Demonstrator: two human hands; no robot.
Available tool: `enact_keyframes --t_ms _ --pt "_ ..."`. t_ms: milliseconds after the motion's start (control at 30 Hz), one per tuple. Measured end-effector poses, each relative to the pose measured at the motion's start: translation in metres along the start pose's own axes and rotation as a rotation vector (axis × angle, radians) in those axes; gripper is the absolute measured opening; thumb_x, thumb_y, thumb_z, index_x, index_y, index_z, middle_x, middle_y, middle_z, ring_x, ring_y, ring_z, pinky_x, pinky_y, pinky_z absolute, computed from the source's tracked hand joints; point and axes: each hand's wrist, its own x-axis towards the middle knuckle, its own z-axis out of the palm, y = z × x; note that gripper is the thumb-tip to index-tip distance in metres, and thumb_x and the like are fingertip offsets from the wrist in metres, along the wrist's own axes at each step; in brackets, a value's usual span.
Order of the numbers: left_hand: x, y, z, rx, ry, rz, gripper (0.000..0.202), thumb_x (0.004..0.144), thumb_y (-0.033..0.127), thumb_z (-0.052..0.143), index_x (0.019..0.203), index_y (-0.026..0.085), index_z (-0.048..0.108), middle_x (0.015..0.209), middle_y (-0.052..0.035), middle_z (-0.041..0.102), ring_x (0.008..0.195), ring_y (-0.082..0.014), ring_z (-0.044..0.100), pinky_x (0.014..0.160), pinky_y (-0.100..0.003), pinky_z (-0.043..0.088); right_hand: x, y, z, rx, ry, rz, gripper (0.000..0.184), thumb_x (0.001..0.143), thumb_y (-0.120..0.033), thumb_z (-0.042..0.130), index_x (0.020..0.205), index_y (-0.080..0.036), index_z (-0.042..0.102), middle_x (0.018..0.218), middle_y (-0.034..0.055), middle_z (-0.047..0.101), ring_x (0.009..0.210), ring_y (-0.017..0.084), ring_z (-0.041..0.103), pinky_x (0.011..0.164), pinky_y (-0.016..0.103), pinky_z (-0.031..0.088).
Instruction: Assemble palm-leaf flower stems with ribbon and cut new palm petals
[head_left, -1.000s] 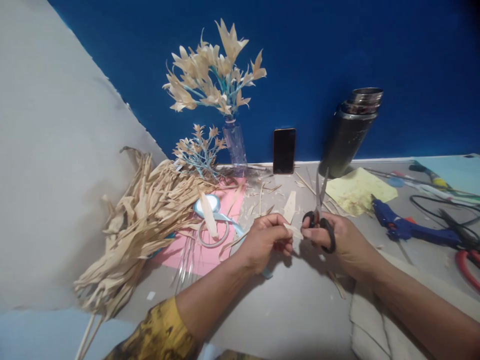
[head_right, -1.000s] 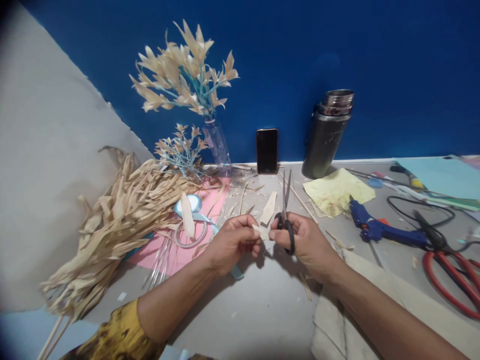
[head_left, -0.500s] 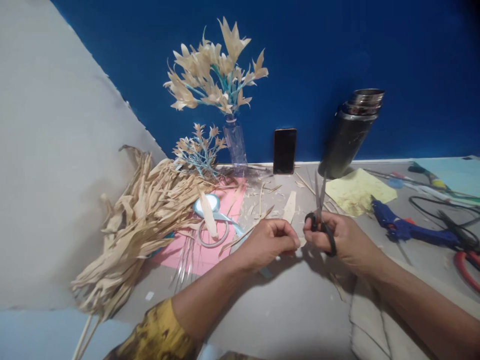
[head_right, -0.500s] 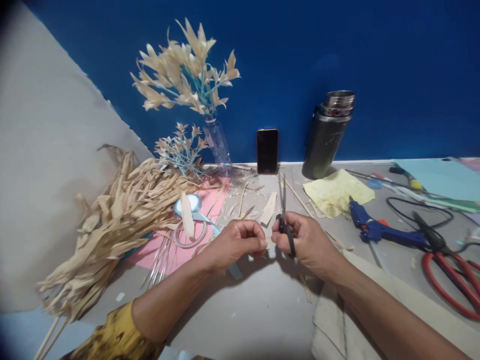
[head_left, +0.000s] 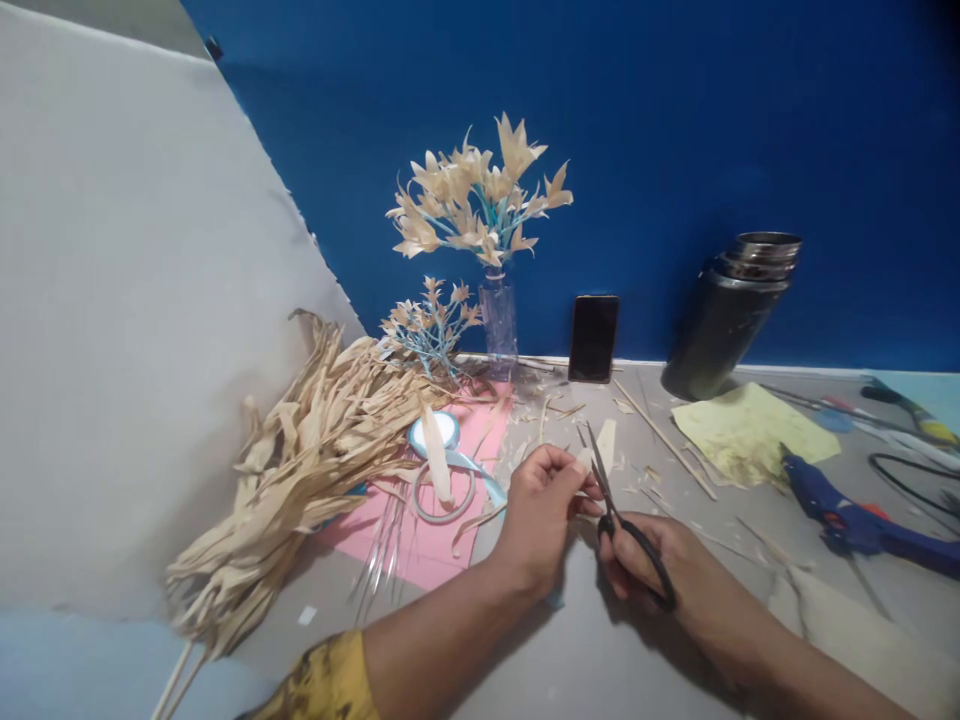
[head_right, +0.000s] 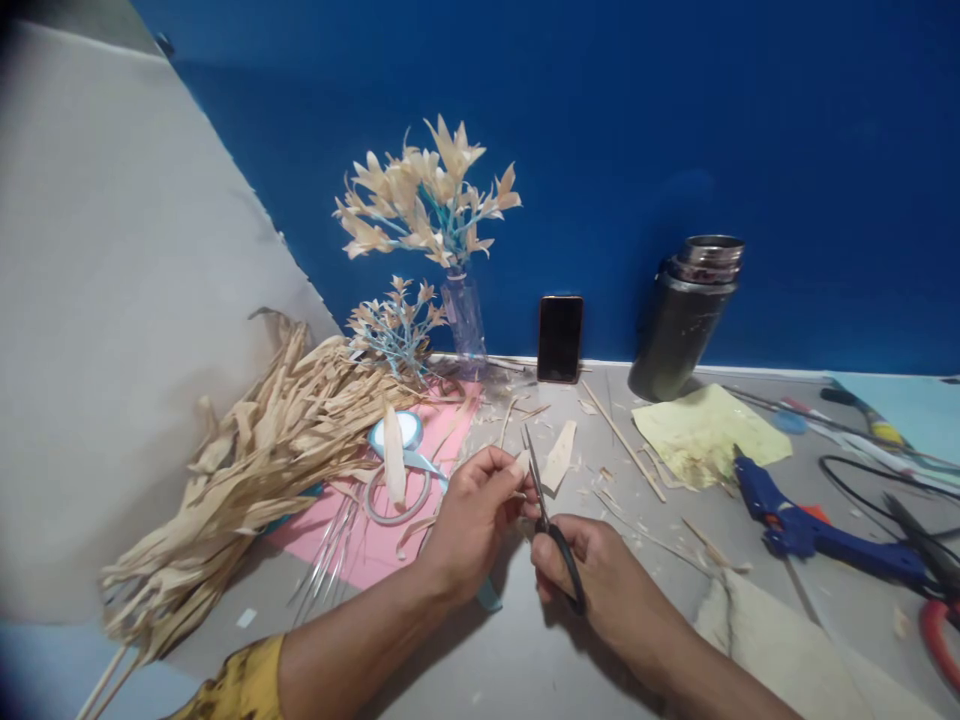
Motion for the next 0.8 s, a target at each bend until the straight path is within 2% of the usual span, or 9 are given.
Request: enact_keyframes --t_ms 233,467,567,667,800 --pt "0.0 -0.002 0.0 -0.021 0.004 -0.005 0.02 0.076 0.029 0.07 0.074 0.016 0.055 0.067 -0.0001 0.061 0.058 -0.0103 0.057 0.061 -0.023 0.046 0.002 0.0 0.002 0.097 0.015 0.062 0.052 0.075 -0.068 0.063 0.061 -0.02 0.046 0.053 -0.0048 0.046 0.046 0.008 0.036 0.044 0.022 0.026" --pt "0.001 0.001 0.0 -0.033 -0.014 -0.022 0.021 0.076 0.029 0.071 0.076 0.017 0.054 0.071 -0.0022 0.065 0.057 -0.0104 0.058 0.06 -0.024 0.045 0.002 0.005 0.004 0.179 0.038 0.046 0.05 0.079 -0.064 0.062 0.059 -0.021 0.046 0.052 -0.0046 0.046 0.048 0.009 0.037 0.046 0.022 0.029" --pt "0.004 0.004 -0.002 0.001 -0.021 -0.045 0.019 0.076 0.028 0.069 0.078 0.017 0.053 0.072 -0.0031 0.066 0.057 -0.0114 0.06 0.06 -0.025 0.047 0.001 0.001 -0.003 0.102 0.037 0.06 0.054 0.08 -0.068 0.056 0.058 -0.02 0.047 0.05 -0.0038 0.046 0.046 0.009 0.035 0.046 0.024 0.027" --pt "0.006 0.008 -0.006 0.065 -0.022 -0.04 0.017 0.074 0.025 0.069 0.078 0.018 0.054 0.064 0.0006 0.06 0.054 -0.0105 0.057 0.057 -0.023 0.045 0.001 -0.007 -0.016 -0.026 0.039 0.02 0.054 0.082 -0.068 0.052 0.06 -0.019 0.053 0.054 -0.0015 0.051 0.049 0.01 0.038 0.048 0.024 0.029" --pt "0.008 0.013 -0.009 0.083 -0.078 -0.063 0.015 0.07 0.024 0.071 0.074 0.017 0.057 0.058 0.0031 0.054 0.053 -0.0085 0.051 0.054 -0.021 0.04 0.003 -0.015 -0.027 -0.056 0.075 -0.035 0.043 0.078 -0.059 0.062 0.065 -0.018 0.057 0.059 -0.0015 0.054 0.054 0.012 0.044 0.051 0.024 0.034"
